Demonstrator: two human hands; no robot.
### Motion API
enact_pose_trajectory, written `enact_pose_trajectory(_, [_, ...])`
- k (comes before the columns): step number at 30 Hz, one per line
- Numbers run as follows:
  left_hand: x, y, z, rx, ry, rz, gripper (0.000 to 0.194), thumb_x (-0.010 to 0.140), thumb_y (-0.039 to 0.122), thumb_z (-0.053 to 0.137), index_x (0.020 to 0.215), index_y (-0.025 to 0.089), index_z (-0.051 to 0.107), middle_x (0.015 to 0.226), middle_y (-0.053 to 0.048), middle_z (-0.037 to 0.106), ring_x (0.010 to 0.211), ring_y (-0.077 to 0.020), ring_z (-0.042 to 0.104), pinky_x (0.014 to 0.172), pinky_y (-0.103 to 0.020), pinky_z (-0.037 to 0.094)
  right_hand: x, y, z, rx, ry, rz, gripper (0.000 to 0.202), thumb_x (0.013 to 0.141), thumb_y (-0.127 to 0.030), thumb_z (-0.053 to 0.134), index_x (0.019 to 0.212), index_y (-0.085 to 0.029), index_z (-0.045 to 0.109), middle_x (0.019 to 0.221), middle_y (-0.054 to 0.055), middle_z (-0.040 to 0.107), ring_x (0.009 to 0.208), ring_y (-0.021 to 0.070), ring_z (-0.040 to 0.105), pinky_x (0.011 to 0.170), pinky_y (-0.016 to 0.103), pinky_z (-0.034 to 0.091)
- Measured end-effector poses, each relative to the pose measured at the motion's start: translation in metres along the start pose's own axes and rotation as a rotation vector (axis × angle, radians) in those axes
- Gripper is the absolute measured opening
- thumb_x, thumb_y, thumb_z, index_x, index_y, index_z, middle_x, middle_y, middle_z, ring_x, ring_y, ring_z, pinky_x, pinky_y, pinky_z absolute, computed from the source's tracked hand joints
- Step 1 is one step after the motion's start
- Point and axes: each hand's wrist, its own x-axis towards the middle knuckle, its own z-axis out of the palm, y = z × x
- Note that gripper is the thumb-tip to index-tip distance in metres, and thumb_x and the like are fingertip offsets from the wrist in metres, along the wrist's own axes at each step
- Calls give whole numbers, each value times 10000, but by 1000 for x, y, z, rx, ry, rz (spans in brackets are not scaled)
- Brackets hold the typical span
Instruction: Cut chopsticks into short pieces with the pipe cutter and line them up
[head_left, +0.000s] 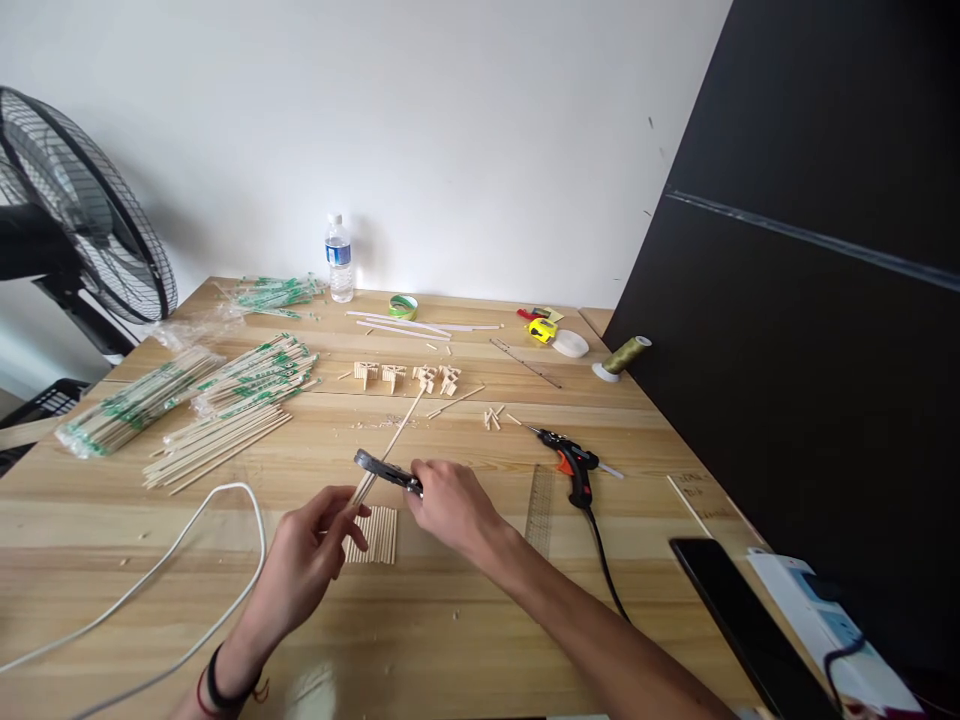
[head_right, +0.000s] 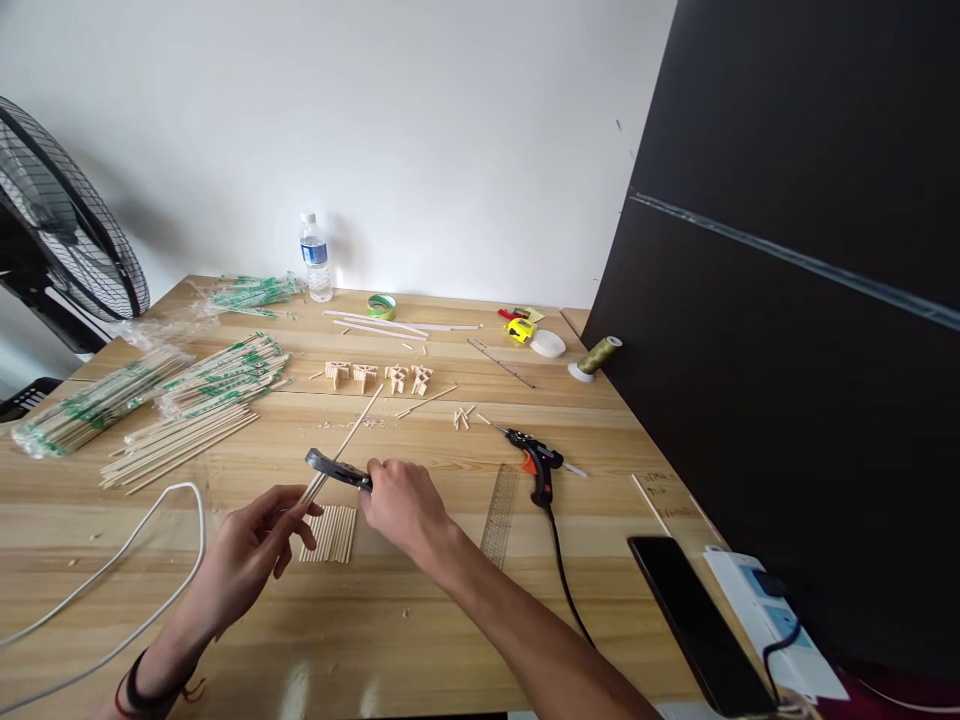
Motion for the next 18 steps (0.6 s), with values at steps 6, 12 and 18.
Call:
enact_pose_trajectory(6, [29,-37,-34,477,286,190,282,973,396,489,1007,189,679,790,-31,660,588,-181,652,559,-300,542,13,9,6,-19,-29,33,238,992,-313,551,1034,-153,722,948,158,796,863,294,765,717,327,497])
enact_pose_trajectory(12, [40,-54,-51,647,363,268,308,960,417,551,1099,196,715,973,-105,679,895,-299,673,811,-442,546,12,12,3,-38,-51,-2,237,969,-311,579,1049,-164,746,983,162,802,896,308,774,736,330,512])
enact_pose_trajectory(18, [39,-24,-21,644,288,536,421,1042,365,502,1436,226,555,1355,-151,585,1229,-308,596,1043,-499,451,16,11,-3,-54,-75,-29,231,933,-280,608,1015,-155,784,952,188,809,874,330,788,711,334,521])
